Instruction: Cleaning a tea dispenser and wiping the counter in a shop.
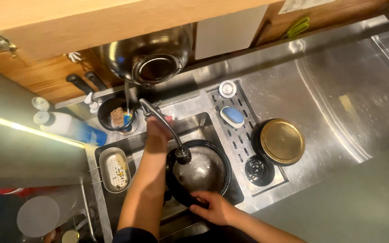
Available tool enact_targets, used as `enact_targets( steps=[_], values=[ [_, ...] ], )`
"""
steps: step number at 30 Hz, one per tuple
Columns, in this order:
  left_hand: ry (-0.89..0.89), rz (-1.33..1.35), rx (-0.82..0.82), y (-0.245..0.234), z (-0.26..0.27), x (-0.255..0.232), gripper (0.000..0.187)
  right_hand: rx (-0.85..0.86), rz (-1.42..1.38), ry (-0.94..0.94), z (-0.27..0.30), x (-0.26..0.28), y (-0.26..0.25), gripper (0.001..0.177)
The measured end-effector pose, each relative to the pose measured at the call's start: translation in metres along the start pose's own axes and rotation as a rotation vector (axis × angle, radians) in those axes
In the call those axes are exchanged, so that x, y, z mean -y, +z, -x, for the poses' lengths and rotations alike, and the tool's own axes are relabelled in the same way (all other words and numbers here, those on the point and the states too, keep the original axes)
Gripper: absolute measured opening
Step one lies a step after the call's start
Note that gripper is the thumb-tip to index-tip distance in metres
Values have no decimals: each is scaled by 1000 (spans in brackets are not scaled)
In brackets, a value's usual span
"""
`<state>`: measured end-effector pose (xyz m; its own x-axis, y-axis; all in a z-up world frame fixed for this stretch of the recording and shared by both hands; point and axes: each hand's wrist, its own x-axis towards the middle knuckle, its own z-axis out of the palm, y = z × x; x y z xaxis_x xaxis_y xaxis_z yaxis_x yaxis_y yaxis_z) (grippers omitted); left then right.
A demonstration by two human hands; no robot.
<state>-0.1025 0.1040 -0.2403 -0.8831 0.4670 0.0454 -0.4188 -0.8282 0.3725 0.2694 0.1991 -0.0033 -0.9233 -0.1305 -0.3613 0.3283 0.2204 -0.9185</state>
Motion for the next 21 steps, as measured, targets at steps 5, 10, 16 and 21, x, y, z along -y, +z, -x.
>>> enact_targets(
  steps=[5,10,16,21],
  values=[
    [-150,-158,-438,168,21,-63,27,56,-4,37,-2,12,-7,34],
    [-385,-1071,-421,243,75,-112,65,77,-76,-75,-1,8,-13,30],
    [-712,-1384,112,299,118,-114,66,107,-87,-57,-5,7,-13,28],
    [-388,-778,-262,313,70,-13,29,125,-59,-53,-7,-1,-13,28]
  ],
)
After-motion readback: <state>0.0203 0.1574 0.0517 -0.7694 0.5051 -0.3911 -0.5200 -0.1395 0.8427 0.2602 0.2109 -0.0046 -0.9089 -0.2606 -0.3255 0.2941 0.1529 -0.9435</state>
